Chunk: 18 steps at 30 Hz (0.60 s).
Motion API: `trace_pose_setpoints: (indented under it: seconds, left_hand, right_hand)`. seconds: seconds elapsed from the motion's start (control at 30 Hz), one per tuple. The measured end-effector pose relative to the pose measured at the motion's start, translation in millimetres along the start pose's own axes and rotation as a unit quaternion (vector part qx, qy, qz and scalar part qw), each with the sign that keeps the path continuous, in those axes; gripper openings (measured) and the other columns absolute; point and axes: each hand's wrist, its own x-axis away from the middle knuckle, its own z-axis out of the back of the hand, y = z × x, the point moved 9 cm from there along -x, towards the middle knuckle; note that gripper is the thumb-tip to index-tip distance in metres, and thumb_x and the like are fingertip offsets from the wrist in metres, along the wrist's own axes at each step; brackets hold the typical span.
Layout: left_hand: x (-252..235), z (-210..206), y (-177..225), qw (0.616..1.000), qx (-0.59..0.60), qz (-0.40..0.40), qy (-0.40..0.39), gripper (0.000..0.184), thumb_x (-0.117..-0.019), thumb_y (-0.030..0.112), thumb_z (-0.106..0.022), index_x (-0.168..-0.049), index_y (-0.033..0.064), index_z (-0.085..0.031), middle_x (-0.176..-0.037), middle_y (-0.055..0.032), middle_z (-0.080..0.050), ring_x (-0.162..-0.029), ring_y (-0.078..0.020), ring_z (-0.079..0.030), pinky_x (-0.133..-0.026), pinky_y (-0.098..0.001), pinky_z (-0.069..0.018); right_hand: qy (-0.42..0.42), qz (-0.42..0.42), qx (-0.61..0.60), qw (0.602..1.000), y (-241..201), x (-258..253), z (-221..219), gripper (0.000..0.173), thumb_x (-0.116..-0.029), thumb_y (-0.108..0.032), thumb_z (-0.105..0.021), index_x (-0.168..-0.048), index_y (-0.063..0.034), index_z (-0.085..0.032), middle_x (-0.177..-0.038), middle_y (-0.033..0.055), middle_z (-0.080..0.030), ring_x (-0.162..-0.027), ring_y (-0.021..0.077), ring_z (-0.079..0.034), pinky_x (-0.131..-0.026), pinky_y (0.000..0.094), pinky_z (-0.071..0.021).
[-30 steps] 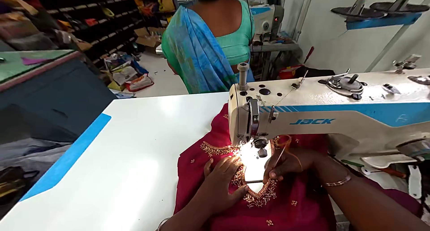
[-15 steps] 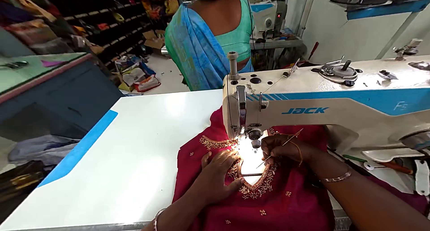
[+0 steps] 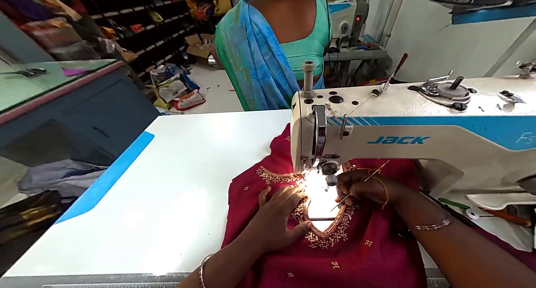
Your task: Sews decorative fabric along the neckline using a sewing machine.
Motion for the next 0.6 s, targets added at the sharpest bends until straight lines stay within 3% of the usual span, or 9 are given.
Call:
trace_pose_setpoints:
  seconds: [0.37, 0.6]
  left_hand:
    - [-3.3, 1.5, -2.3, 1.0, 0.005, -0.013, -0.003, 0.07, -0.0964, 0.064, -0.047, -0.15, 0.0199, -0.052, -0.16, 0.0075, -0.043, -0.152, -0.0113, -0.03, -0.121, -0.0605, -0.0088]
    - [-5.8, 2.2, -5.1, 1.0, -0.007, -0.016, -0.012, 0.07, -0.0961, 0.065, -0.048, -0.15, 0.0205, -0.052, -0.16, 0.008, -0.043, -0.151, -0.0114, -0.03, -0.121, -0.0602, -0.0094]
  right_hand:
    - [0.0, 0.002, -0.027, 1.0, 6.4, -1.8, 4.8, 0.015, -0.0906, -0.026, -0.056, -0.079, -0.0195, -0.064, -0.078, -0.0058, -0.067, -0.076, 0.0035, -0.065, -0.07, 0.0193, -0.053]
    - [0.001, 0.015, -0.034, 0.999, 4.7, -2.2, 6.1, 0.016, -0.0905, -0.027, -0.055, -0.08, -0.0209, -0.065, -0.078, -0.0073, -0.068, -0.074, 0.0011, -0.065, -0.066, 0.0169, -0.0522]
